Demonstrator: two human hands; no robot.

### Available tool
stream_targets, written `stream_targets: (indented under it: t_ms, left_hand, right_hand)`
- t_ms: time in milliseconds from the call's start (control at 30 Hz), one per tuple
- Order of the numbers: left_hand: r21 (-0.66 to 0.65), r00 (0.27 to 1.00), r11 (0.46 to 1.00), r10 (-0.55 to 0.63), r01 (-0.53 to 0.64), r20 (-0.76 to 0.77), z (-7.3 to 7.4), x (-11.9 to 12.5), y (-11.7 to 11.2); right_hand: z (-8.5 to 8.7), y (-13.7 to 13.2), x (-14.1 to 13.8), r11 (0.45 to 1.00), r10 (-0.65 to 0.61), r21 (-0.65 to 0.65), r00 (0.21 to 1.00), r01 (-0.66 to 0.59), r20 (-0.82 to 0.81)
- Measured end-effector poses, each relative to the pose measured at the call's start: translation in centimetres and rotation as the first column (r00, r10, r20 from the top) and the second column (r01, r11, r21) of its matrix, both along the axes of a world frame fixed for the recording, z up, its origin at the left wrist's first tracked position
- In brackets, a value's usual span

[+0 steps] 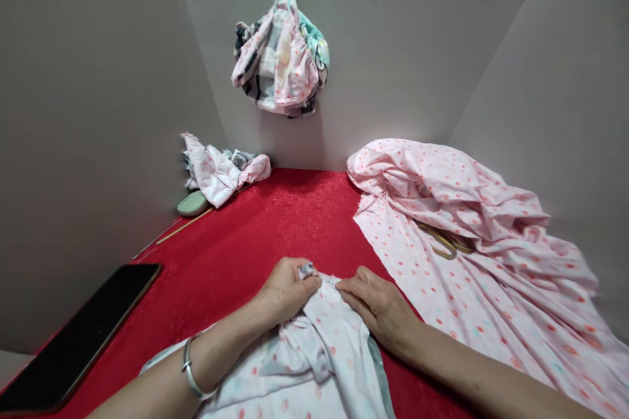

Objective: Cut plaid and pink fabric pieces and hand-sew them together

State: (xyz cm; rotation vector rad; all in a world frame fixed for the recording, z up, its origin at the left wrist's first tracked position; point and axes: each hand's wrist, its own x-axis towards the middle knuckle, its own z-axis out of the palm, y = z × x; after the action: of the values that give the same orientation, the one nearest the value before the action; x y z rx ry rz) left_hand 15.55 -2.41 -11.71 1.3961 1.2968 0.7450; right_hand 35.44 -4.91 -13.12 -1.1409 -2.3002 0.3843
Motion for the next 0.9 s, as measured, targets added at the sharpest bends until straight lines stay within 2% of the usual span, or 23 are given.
stream_targets:
  t_ms: [233, 533, 700, 800, 900]
  left_hand:
    - [0.013, 1.000, 1.000, -0.017, 0.017, -0.022, -0.2, -0.1, 0.0]
    - [0.021, 0.999, 0.999, -0.037, 0.038, -0.018, -0.6, -0.3, 0.2]
    - [0.052, 0.998, 0.997, -0.052, 0.054, -0.040, -0.3, -0.2, 0.0]
    - [0.105, 0.993, 0.992, -0.058, 0.069, -0.108, 0.1, 0.0, -0.4]
    - [0.256, 0.970, 0.958, -0.067, 0.128, -0.232, 0.6, 0.2, -0.8]
  right_hand:
    - [-0.1, 0.0, -0.1, 1.000, -0.015, 0.023, 1.000, 0.015, 0.022]
    - [-0.1, 0.1, -0.1, 1.000, -0.026, -0.011, 0.998, 0.026, 0.053]
    - [0.2, 0.2, -0.3, 0.999, -0.030, -0.036, 0.996, 0.034, 0.086]
    - [0.2, 0.1, -0.3, 0.998, -0.036, -0.042, 0.993, 0.041, 0.114]
    - [0.2, 0.1, -0.3, 0.998, -0.048, -0.040, 0.991, 0.054, 0.129]
